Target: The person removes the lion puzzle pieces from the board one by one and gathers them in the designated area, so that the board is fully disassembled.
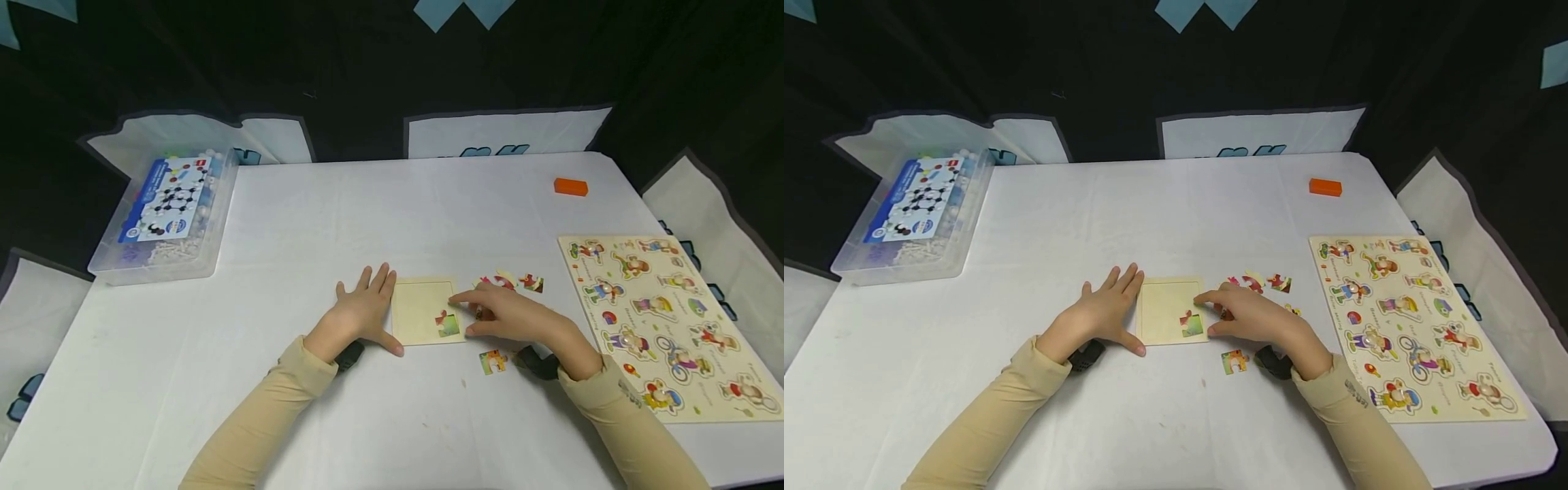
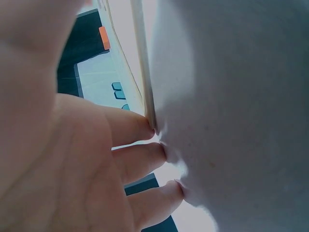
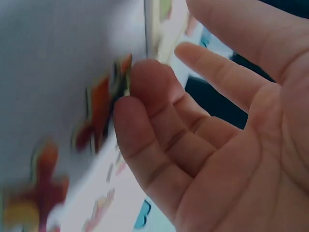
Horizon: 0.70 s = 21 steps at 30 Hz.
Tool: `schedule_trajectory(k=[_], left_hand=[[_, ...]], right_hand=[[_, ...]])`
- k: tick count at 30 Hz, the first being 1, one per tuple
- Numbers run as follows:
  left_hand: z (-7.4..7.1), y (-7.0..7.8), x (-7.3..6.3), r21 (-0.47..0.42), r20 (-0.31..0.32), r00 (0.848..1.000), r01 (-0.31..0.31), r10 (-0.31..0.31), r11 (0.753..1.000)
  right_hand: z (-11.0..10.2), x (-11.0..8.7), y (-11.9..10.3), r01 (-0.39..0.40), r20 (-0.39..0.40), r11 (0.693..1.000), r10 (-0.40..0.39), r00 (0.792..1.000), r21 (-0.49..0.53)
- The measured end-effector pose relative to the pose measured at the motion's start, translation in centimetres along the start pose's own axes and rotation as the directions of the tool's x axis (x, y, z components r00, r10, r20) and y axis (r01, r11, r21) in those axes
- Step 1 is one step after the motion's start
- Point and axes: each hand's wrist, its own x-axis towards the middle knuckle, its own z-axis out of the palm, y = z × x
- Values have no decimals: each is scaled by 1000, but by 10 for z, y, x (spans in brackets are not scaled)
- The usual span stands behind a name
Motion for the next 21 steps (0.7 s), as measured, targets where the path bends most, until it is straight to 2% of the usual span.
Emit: schedule_trajectory(k=[7,16,21], left_hand=[[0,0,1,-4,-2,1000,1,-1,1000],[0,0,1,0,-3,1000,1,-1,1000],[2,-1,2,7,0,1000,-2,2,1000]], right_hand=[[7,13,-4,29,27,999,-28,999,-27],[13,14,-7,32,22,999,-32,999,0],[16,13,-6,16,18,999,-15,1000,-28]])
